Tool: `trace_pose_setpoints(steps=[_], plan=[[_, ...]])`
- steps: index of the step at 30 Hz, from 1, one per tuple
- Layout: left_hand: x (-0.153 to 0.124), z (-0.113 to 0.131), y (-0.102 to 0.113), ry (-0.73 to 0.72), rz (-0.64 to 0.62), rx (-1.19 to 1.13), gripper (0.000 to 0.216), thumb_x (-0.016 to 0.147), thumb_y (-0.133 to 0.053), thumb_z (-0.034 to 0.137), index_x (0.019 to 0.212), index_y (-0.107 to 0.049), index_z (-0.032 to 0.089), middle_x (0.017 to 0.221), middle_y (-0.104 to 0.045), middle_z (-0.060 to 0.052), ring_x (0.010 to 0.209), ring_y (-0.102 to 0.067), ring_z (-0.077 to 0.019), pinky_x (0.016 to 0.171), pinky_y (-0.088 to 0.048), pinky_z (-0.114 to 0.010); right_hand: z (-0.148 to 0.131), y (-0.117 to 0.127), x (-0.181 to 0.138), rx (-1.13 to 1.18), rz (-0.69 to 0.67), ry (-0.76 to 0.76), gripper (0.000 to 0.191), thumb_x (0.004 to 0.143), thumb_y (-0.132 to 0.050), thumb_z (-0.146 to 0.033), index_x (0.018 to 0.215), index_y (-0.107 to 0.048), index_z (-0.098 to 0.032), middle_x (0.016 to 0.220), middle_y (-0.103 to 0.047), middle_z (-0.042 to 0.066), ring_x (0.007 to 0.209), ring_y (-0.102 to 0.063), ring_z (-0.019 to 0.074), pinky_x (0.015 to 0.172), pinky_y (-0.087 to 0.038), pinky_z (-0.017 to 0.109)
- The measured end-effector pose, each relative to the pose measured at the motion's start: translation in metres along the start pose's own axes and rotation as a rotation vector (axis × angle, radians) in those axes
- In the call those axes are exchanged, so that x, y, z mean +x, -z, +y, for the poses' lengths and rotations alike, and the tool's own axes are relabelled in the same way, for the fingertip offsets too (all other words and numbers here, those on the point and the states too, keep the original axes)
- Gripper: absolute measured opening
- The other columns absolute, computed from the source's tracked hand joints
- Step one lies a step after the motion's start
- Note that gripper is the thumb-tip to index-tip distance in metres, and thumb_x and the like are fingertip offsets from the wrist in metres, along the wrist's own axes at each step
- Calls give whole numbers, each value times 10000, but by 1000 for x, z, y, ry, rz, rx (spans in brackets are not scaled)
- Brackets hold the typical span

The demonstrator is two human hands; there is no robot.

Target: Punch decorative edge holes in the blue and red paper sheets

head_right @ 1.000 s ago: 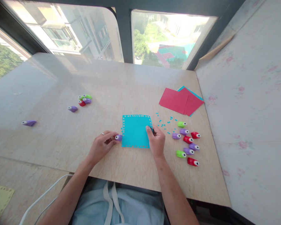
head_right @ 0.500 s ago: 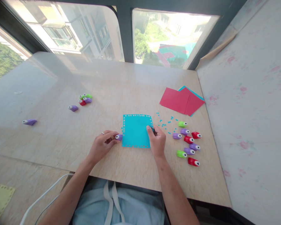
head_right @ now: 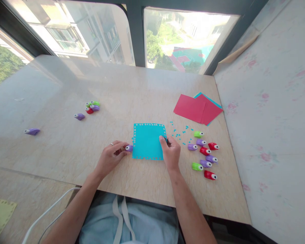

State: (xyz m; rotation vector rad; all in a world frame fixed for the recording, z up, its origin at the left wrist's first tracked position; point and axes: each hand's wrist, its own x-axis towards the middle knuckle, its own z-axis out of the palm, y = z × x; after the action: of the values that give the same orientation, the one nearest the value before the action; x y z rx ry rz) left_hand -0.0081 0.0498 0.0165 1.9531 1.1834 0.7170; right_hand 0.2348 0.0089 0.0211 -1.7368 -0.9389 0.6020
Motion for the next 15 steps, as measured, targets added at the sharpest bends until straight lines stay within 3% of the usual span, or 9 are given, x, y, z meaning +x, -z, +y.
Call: trace_pose_setpoints(steps=[15], plan=[[1, 7, 1, 1, -1, 27, 145, 868, -649, 280, 989, -702, 220, 951, -675, -47, 723, -607, -129, 632, -470, -228, -3, 0, 0, -18, 5, 0, 404, 815, -601, -503, 593, -457, -197, 576, -292, -57, 554, -264, 96, 495, -239, 239]])
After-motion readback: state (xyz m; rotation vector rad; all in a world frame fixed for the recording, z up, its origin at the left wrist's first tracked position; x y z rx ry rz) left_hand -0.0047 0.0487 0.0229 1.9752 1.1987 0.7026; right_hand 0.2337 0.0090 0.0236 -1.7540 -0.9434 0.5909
